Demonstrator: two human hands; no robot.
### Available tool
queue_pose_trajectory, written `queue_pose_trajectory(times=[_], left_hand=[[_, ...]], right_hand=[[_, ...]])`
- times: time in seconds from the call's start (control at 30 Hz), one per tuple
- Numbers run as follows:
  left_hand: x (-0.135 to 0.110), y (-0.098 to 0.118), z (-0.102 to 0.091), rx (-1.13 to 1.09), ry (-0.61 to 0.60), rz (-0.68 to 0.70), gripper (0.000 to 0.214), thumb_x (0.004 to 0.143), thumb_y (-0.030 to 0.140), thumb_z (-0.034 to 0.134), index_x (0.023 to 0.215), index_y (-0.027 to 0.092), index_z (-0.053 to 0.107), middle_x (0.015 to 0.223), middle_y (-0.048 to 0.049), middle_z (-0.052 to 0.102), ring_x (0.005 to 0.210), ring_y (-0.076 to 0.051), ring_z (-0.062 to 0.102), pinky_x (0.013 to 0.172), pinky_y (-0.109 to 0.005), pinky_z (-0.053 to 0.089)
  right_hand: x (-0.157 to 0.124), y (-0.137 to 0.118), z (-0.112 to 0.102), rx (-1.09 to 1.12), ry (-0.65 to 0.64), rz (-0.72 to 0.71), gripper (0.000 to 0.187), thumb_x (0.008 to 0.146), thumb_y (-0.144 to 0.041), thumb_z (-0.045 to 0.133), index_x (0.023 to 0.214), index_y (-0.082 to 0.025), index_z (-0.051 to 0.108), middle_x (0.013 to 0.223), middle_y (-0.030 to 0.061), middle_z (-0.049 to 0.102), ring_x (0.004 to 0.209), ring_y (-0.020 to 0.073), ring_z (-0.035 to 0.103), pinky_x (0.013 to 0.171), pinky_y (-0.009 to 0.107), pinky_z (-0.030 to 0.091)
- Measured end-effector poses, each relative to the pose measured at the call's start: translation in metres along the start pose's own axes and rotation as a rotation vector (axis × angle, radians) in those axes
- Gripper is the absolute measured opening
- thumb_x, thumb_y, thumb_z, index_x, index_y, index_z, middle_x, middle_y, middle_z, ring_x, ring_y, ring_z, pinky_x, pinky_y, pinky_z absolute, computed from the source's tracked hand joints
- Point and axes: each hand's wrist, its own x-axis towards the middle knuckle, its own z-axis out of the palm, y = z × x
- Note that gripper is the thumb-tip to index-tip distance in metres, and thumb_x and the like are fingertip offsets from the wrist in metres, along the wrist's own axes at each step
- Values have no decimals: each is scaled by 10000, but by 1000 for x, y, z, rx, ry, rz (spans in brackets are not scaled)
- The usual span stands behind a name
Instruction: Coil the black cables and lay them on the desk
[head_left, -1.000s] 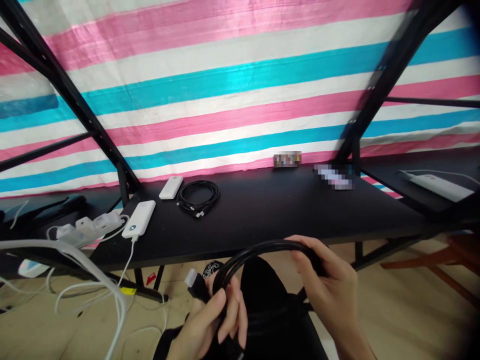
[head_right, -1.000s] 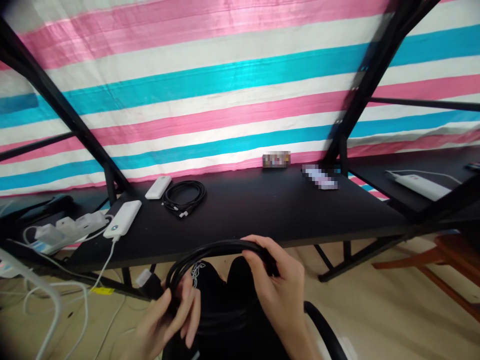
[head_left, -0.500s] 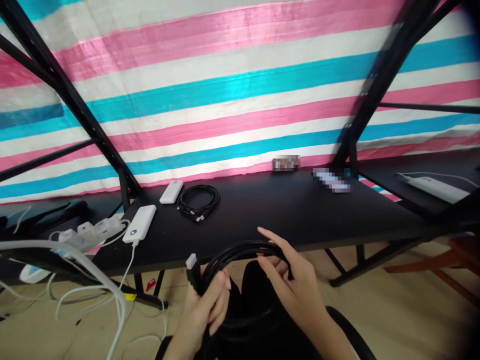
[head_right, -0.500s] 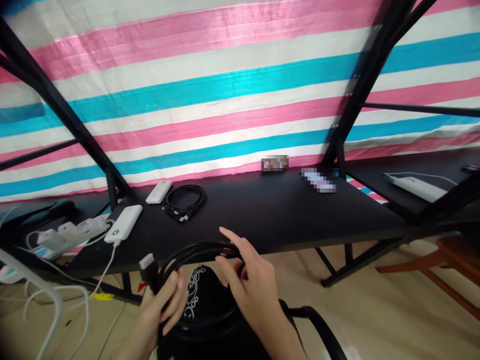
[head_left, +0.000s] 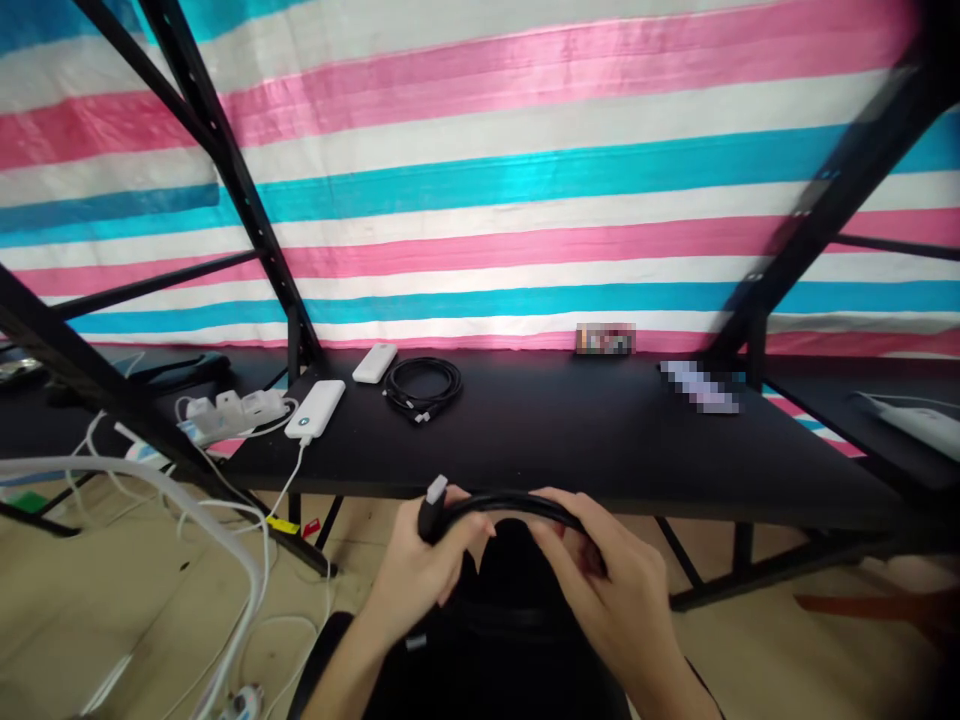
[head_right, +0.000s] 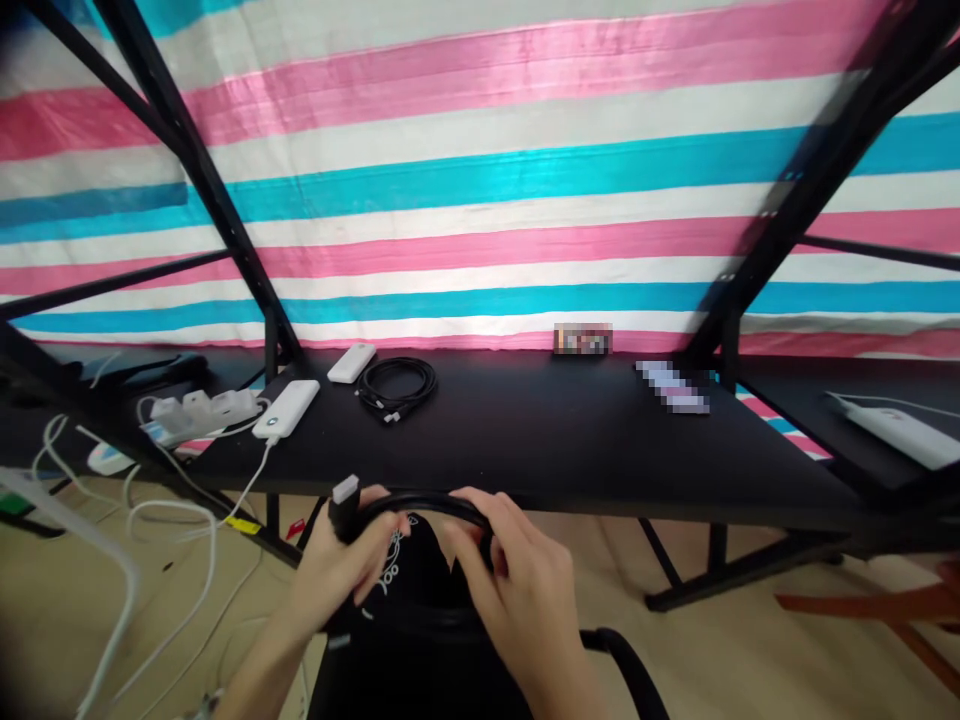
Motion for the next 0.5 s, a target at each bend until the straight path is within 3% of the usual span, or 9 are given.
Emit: queue_pose_trajectory(times=[0.13,0.27,0.4,0.5], left_hand=[[4,3,-10,86,119,68,172,727,304,719,674,161,639,325,84,408,275,-41,319,336,-170,229],[-10,3,-11,49,-20,82,252,783,374,671,648,169,613,333,84,385,272,-36,271,329,-183,163],[-21,4,-11,106,-149,88,297,811,390,642,619,175,569,427,71,413,312,-38,317,332,-191,157],[-21,3,-13,176,-93,108,331,809,366,643,558,175,541,465,54,448,353,-41,333,355,-196,188]], right_hand=[[-5,-16,-5,199,-71,60,281,899,-237,552,1141,-248,695,822,24,750,556,129,649,565,217,550],[-10,-23,-9,319,-60,117,273,884,-217,579,1094,-313,725,995,20,764,869,201,726,742,268,595],[-12,-20,-7,370,-33,137,266,843,-183,637,1012,-354,751,969,-24,772,861,187,734,746,234,595],[-12,-16,-2,383,-39,137,291,836,-164,641,1009,-371,748,947,-41,774,826,168,735,722,210,589]])
